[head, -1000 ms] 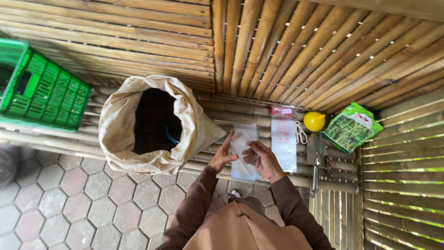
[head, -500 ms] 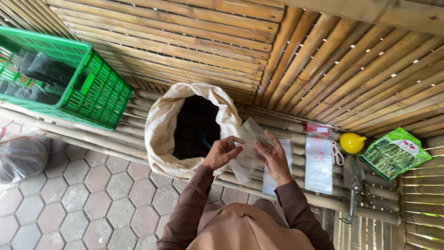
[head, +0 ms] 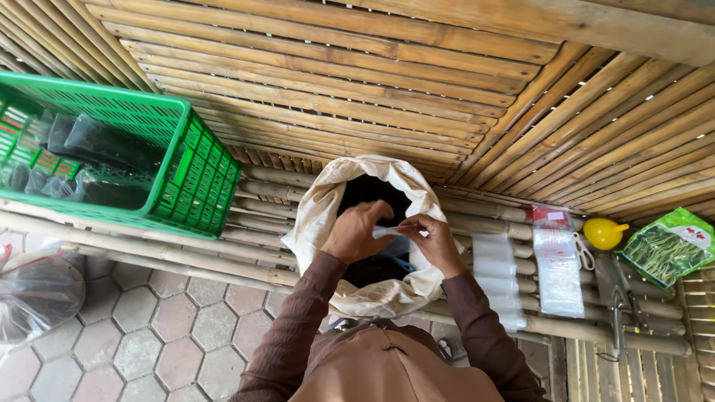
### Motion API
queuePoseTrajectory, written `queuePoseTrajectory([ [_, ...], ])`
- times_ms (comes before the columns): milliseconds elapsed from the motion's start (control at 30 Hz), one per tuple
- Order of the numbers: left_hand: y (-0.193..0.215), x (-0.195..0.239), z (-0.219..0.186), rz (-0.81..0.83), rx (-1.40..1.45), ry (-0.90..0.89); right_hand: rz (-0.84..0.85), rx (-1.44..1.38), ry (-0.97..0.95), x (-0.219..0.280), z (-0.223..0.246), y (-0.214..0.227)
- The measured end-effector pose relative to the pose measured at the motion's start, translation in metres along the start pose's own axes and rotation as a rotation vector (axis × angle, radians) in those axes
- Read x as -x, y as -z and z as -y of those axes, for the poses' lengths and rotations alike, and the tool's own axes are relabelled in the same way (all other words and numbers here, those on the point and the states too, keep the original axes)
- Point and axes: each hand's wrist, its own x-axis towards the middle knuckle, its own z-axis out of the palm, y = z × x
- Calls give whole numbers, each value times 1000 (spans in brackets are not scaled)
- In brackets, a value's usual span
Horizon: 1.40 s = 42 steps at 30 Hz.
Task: The person scoops dark soil from a large sack into small plastic bags using a blue scoop. After filling each bag, they place it into a green basket. The person repeats this process multiple times.
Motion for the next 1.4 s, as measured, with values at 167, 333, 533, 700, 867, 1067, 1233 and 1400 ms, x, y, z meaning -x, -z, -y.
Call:
queuePoseTrajectory([
  [167, 0, 9, 35, 204, -48, 114, 109, 23, -150, -6, 3, -22],
  [333, -17, 22, 67, 68, 352, 92, -8, 26, -127, -4, 10, -33],
  [533, -24, 31, 66, 2, 501, 298, -303, 124, -10, 7, 28, -38],
  [700, -27, 33, 57, 32, 272, 203, -82, 632, 314, 3, 44, -42],
  [867, -28, 30, 56, 49, 250, 219, 93, 824, 353, -17, 44, -33],
  [1067, -35, 27, 61, -15, 373, 325, 159, 728, 429, -23, 32, -25],
  [1233, -55, 37, 76, -46, 257, 341, 190, 629, 452, -18, 7, -31],
  [1400, -63, 46, 82, -46, -216, 281, 238, 676, 426, -11, 3, -29],
])
